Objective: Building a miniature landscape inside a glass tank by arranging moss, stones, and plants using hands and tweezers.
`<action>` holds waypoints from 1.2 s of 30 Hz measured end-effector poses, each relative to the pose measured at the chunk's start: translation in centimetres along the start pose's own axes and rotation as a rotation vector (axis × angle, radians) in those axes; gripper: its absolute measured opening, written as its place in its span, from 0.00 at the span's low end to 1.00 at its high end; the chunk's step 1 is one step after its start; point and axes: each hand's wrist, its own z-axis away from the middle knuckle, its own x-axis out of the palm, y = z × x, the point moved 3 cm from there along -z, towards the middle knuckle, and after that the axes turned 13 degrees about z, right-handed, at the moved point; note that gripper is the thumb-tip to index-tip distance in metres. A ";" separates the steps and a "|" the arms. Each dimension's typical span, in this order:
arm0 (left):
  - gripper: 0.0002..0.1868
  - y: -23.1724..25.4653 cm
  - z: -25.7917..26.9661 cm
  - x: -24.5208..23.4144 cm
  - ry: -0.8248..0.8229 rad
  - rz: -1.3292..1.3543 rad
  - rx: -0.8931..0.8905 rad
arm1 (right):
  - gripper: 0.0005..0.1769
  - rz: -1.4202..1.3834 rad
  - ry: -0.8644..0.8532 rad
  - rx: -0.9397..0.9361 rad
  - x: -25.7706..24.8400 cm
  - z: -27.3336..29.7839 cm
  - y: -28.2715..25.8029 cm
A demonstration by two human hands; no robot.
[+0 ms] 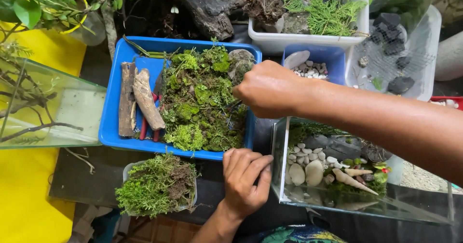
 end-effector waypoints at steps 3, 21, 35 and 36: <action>0.04 0.0 0.0 0.0 -0.001 -0.003 -0.001 | 0.08 -0.002 0.008 0.001 0.2 -0.1 0.0; 0.03 0.1 -0.1 0.2 0.004 -0.031 -0.001 | 0.20 -0.158 0.205 0.029 -3.1 2.6 1.2; 0.07 0.4 0.3 0.1 0.060 0.019 -0.036 | 0.02 -0.243 0.501 0.081 -11.5 11.9 2.0; 0.10 0.4 0.5 -0.2 0.090 0.037 -0.073 | 0.01 -0.276 0.514 0.096 -11.7 12.5 1.8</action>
